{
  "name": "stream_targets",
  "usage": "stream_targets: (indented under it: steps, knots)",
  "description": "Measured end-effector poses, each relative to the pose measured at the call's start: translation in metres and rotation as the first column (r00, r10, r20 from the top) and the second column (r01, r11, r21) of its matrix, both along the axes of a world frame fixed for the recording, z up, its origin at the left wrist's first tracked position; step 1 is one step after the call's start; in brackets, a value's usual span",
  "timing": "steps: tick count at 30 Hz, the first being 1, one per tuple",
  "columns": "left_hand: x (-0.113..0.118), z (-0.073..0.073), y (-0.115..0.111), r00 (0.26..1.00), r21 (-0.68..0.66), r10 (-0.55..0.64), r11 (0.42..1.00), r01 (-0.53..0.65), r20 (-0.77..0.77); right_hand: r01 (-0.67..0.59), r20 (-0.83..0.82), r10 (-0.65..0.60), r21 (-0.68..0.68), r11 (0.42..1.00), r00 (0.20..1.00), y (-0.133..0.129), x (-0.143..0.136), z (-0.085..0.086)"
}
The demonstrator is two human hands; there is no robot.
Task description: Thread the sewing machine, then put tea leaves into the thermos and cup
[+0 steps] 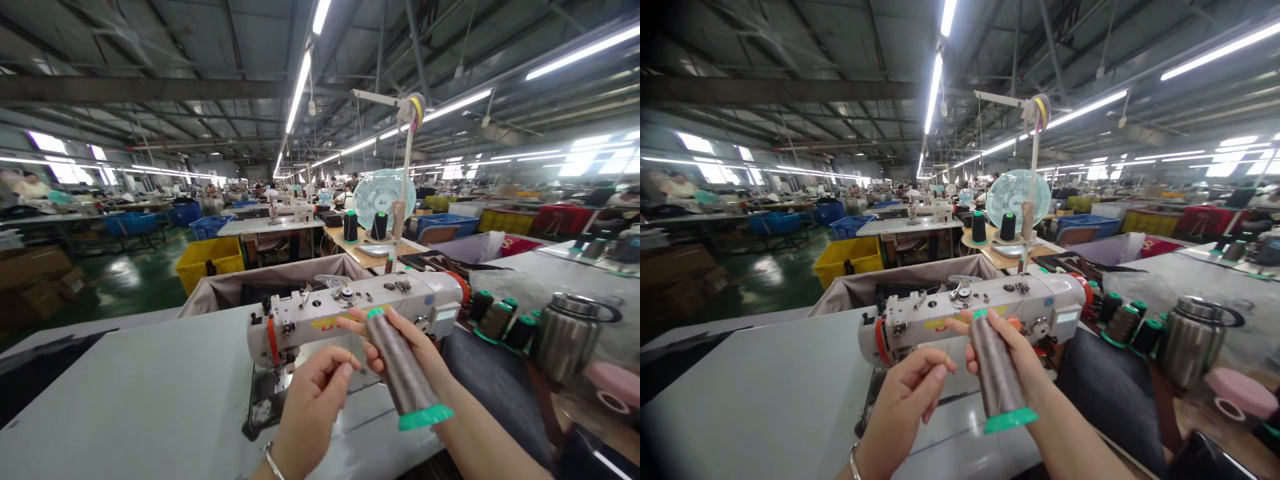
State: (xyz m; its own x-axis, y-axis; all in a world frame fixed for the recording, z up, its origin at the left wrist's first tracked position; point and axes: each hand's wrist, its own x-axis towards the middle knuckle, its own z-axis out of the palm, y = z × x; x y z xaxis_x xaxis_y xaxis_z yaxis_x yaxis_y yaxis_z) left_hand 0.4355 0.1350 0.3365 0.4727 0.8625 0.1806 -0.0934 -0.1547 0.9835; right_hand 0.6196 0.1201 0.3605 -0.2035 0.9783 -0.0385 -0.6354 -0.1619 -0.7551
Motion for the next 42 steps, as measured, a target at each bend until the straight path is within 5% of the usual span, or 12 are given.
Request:
stream_targets:
  steps: [4,8,13,19,21,23,27,33,36,37,40,42]
  knots:
    - [-0.004,-0.015,-0.001,0.978,0.058,-0.039,0.997,0.052,-0.203,-0.082,-0.011,0.084,0.152,0.985,0.996,-0.025,-0.016,-0.016]
    - [-0.005,-0.013,0.018,0.987,0.070,0.068,0.996,-0.059,-0.146,-0.049,0.314,-0.005,0.163,0.985,0.949,-0.039,-0.037,-0.058]
    - [0.009,0.001,0.024,0.987,-0.155,-0.151,0.975,0.158,0.054,0.011,0.777,-0.377,0.431,0.902,0.504,-0.023,-0.051,-0.127]
    - [0.012,-0.009,0.021,0.983,-0.236,0.005,0.971,0.039,0.185,0.084,0.651,-0.500,0.559,0.825,0.572,-0.011,-0.032,-0.165]
    - [0.005,-0.012,0.022,0.982,-0.276,0.003,0.960,0.051,0.191,0.085,0.682,-0.600,0.628,0.773,0.418,-0.016,-0.008,-0.162]
    - [-0.003,-0.012,0.024,0.985,-0.304,-0.001,0.951,0.054,0.171,0.079,0.726,-0.675,0.671,0.737,0.129,-0.020,0.025,-0.161]
    - [-0.012,-0.006,0.028,0.991,-0.302,0.006,0.953,0.036,0.135,-0.063,0.814,-0.451,0.462,0.885,-0.366,-0.017,0.085,-0.177]
    - [-0.011,0.009,0.029,0.975,-0.251,0.032,0.968,0.025,0.220,-0.088,0.805,-0.374,0.378,0.922,-0.461,-0.015,0.097,-0.206]
    - [-0.013,0.013,0.029,0.961,-0.270,0.047,0.963,0.029,0.271,0.040,0.852,-0.416,0.450,0.892,-0.318,-0.024,0.080,-0.189]
    - [-0.014,0.013,0.029,0.957,-0.279,0.047,0.960,0.036,0.285,0.129,0.885,-0.441,0.459,0.879,-0.150,-0.027,0.071,-0.177]
    - [-0.012,0.013,0.028,0.946,-0.291,0.033,0.955,0.066,0.322,0.287,0.688,-0.405,0.286,0.914,0.603,-0.038,0.032,-0.130]
    - [-0.007,0.013,0.026,0.941,-0.288,0.025,0.954,0.078,0.338,0.226,0.428,-0.301,0.218,0.949,0.852,-0.040,0.002,-0.098]
